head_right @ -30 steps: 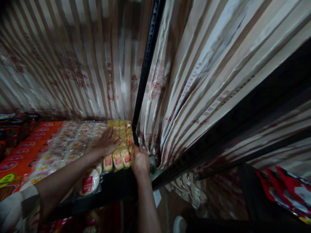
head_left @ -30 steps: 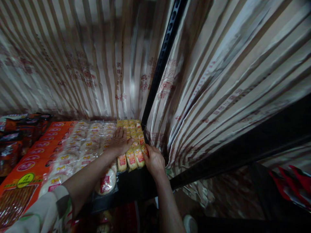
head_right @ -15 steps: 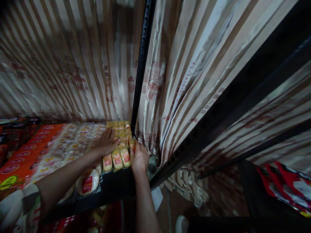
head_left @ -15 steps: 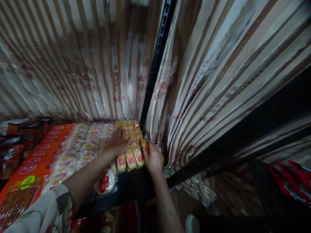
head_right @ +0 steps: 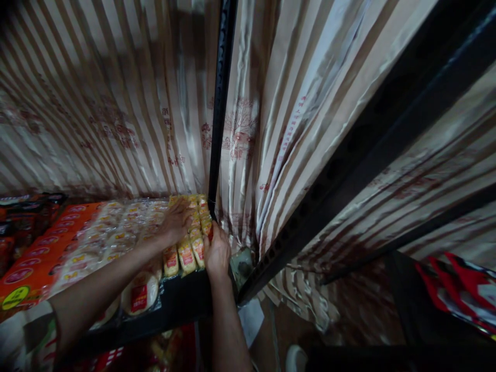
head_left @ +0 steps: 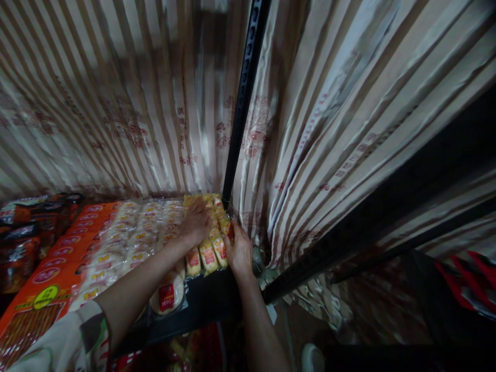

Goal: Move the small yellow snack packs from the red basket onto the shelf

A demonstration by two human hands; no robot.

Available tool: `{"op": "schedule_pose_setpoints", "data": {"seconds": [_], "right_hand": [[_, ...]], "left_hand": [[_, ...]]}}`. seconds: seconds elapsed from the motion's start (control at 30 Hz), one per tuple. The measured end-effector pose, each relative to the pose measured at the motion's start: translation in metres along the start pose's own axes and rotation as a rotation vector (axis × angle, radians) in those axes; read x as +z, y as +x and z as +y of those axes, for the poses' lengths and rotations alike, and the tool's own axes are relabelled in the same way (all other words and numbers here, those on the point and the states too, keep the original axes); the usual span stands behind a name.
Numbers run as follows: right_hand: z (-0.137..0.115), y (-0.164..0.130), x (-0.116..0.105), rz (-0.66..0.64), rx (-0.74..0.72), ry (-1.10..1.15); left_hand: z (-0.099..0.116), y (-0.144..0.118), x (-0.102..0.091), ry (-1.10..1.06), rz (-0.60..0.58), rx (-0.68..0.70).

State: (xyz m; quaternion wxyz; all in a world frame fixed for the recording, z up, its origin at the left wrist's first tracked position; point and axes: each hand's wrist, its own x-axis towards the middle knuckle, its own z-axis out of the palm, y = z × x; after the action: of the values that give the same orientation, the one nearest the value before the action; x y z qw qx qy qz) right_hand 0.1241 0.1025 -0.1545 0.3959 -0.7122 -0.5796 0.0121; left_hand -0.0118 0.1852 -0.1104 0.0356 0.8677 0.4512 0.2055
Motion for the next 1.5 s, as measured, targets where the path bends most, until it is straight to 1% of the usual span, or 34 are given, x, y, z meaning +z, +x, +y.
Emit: {"op": "schedule_pose_setpoints", "data": {"seconds": [0.1, 0.17, 0.3, 0.43, 0.57, 0.67, 0.8, 0.93, 1.03, 1.13, 1.23, 1.33, 1.43, 1.5], "right_hand": [[-0.001, 0.001, 0.002, 0.01, 0.024, 0.01], [0.0, 0.001, 0.003, 0.01, 0.026, 0.027], [0.003, 0.002, 0.007, 0.005, 0.032, 0.099], [0.007, 0.003, 0.013, 0.007, 0.043, 0.211], [0.009, 0.003, 0.015, 0.017, 0.055, 0.241], [0.01, 0.002, 0.015, 0.006, 0.024, 0.207], [0.008, 0.001, 0.013, -0.033, -0.001, 0.077], [0.002, -0.002, 0.009, -0.102, 0.017, -0.049], [-0.002, -0.004, 0.004, -0.153, 0.047, -0.079], [-0.001, -0.006, 0.001, -0.177, 0.104, -0.098], [0.005, -0.007, 0.003, -0.179, 0.116, -0.118], [0.012, -0.006, 0.007, -0.168, 0.079, -0.112], [0.014, -0.006, 0.007, -0.169, 0.062, -0.111], [0.011, -0.007, 0.003, -0.18, 0.066, -0.126]], "left_hand": [[0.012, 0.003, 0.0, -0.077, -0.056, 0.117], [0.019, 0.003, 0.001, -0.117, -0.083, 0.149], [0.025, 0.001, 0.004, -0.143, -0.106, 0.159], [0.023, 0.002, 0.01, -0.164, -0.08, 0.14], [0.019, 0.003, 0.017, -0.172, -0.072, 0.104], [0.019, 0.0, 0.02, -0.152, -0.083, 0.115], [0.018, -0.003, 0.021, -0.14, -0.085, 0.138], [0.017, -0.002, 0.021, -0.153, -0.067, 0.157], [0.016, -0.001, 0.021, -0.164, -0.06, 0.165], [0.016, -0.002, 0.022, -0.172, -0.056, 0.169], [0.016, -0.006, 0.02, -0.181, -0.035, 0.163], [0.019, -0.014, 0.011, -0.155, -0.008, 0.162], [0.029, -0.03, -0.001, -0.121, 0.024, 0.193], [0.038, -0.047, -0.005, -0.111, 0.058, 0.209]]}}
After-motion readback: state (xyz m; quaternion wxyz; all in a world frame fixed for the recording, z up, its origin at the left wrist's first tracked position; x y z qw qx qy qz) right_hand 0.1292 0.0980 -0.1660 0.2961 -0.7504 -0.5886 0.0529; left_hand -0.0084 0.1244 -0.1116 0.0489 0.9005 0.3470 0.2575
